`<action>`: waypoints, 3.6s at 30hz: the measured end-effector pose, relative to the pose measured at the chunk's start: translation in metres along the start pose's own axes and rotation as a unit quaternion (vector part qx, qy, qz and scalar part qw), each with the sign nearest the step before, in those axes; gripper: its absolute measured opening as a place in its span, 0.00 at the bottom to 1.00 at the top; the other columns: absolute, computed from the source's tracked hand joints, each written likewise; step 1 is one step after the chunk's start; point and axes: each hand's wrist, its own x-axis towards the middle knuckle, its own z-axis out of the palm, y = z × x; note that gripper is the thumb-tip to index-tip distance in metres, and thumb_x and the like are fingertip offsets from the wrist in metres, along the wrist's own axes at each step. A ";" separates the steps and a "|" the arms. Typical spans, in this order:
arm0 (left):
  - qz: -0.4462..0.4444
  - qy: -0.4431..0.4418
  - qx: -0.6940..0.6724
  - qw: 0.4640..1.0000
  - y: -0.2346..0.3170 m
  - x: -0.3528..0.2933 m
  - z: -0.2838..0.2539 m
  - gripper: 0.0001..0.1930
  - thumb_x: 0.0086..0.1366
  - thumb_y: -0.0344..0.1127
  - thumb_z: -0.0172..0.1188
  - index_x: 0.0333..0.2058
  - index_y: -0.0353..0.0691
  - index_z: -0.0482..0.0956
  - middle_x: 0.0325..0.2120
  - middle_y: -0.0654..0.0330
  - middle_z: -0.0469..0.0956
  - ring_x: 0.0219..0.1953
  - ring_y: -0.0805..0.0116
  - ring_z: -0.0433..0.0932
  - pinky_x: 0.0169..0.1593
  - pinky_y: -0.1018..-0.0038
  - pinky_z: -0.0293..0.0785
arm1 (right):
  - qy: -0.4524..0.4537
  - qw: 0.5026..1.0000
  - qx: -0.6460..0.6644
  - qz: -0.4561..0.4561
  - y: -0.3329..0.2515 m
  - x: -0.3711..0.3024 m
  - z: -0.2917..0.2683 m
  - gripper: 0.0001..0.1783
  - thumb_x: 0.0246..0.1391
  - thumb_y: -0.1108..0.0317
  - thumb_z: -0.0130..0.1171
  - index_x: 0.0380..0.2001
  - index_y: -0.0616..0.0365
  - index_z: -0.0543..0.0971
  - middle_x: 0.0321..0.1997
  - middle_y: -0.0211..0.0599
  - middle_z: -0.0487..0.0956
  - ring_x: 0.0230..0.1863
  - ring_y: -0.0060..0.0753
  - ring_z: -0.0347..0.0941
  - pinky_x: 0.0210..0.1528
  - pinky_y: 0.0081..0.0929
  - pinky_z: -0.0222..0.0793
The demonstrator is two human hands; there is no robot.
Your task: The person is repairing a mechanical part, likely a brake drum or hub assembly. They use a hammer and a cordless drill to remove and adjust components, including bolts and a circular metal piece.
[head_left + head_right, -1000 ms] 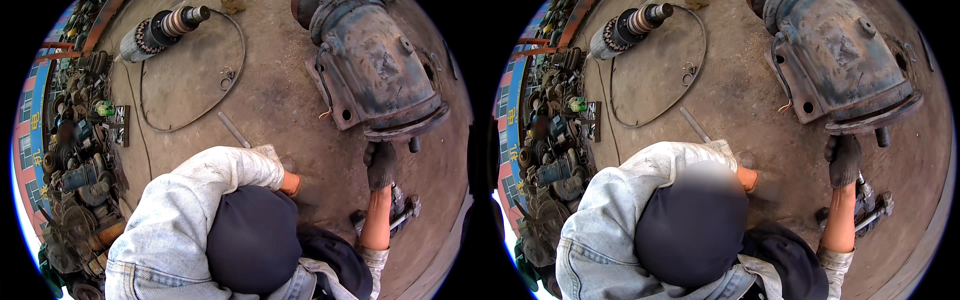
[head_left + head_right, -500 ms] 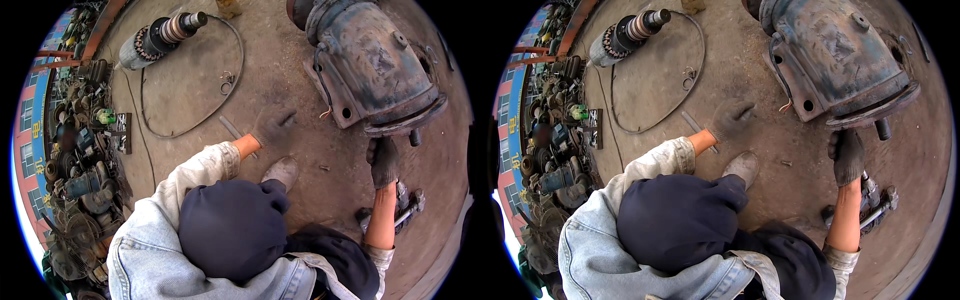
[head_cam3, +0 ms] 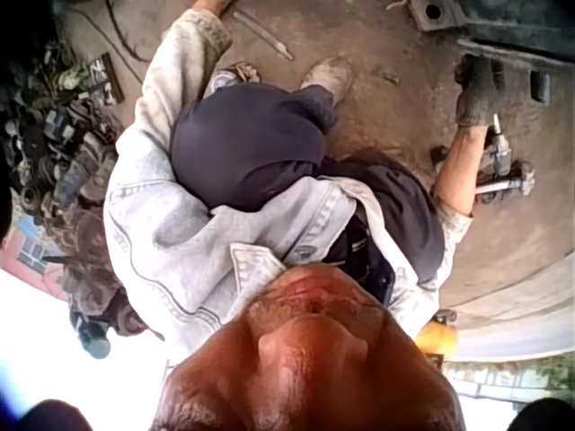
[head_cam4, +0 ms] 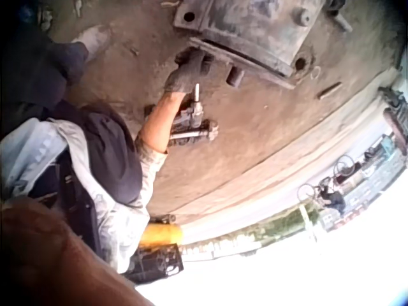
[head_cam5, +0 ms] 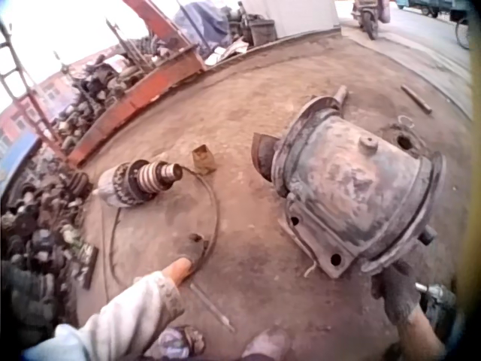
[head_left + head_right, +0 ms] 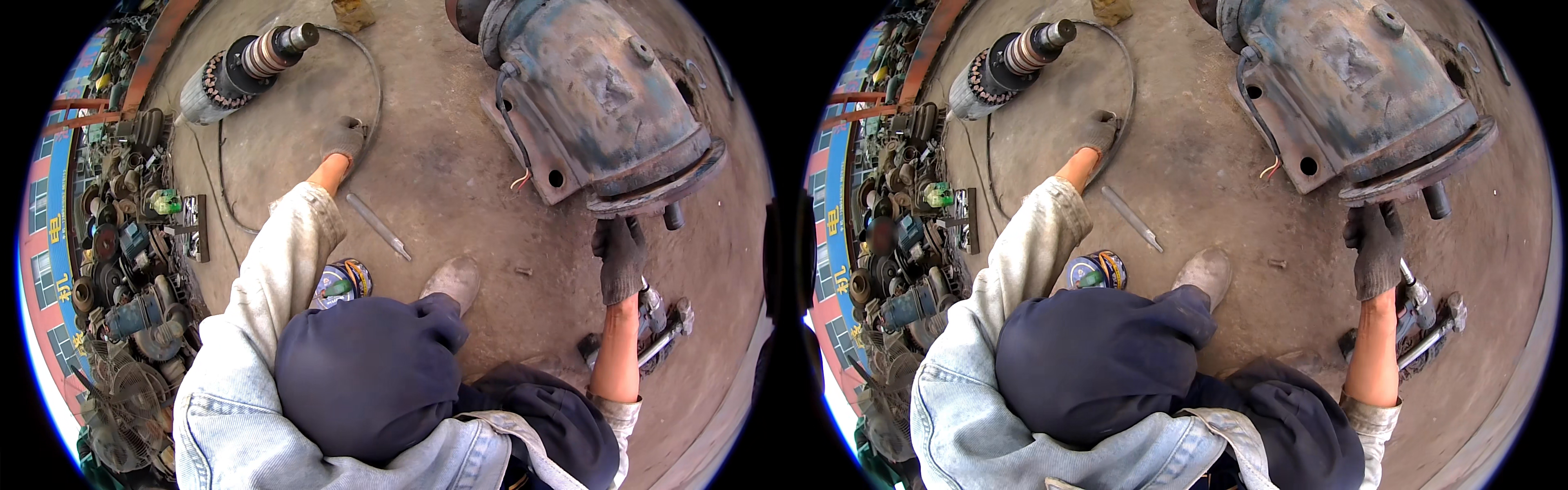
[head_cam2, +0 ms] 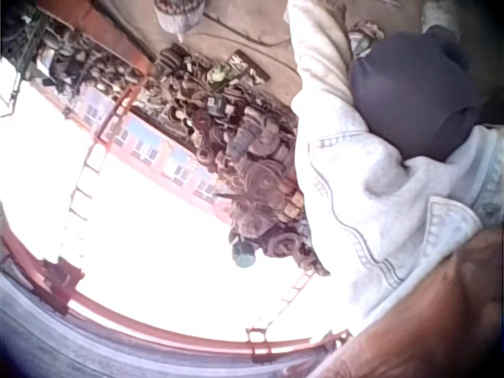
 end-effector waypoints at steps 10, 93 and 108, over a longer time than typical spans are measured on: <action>-0.072 -0.227 -0.644 0.727 0.050 -0.089 -0.016 0.07 0.74 0.29 0.66 0.48 0.39 0.85 0.37 0.60 0.86 0.41 0.66 0.85 0.48 0.66 0.82 | -0.016 0.995 0.081 0.057 0.014 -0.032 0.013 0.15 0.77 0.54 0.63 0.46 0.55 0.82 0.34 0.26 0.80 0.30 0.22 0.74 0.32 0.22 0.67; 0.668 -0.034 -0.202 0.716 0.492 -0.132 -0.031 0.16 0.73 0.33 0.71 0.55 0.34 0.84 0.53 0.56 0.85 0.57 0.60 0.82 0.65 0.60 0.79 | 0.185 0.953 0.229 -0.065 0.018 0.093 -0.057 0.27 0.67 0.57 0.70 0.60 0.69 0.84 0.53 0.44 0.90 0.52 0.32 0.87 0.57 0.31 0.81; 0.654 0.138 -0.141 0.730 0.513 -0.144 -0.028 0.11 0.71 0.39 0.66 0.42 0.38 0.91 0.41 0.48 0.89 0.45 0.45 0.86 0.52 0.56 0.81 | -0.048 0.978 0.198 -0.050 0.068 -0.004 -0.040 0.19 0.77 0.65 0.58 0.64 0.63 0.82 0.44 0.29 0.85 0.39 0.20 0.78 0.44 0.23 0.77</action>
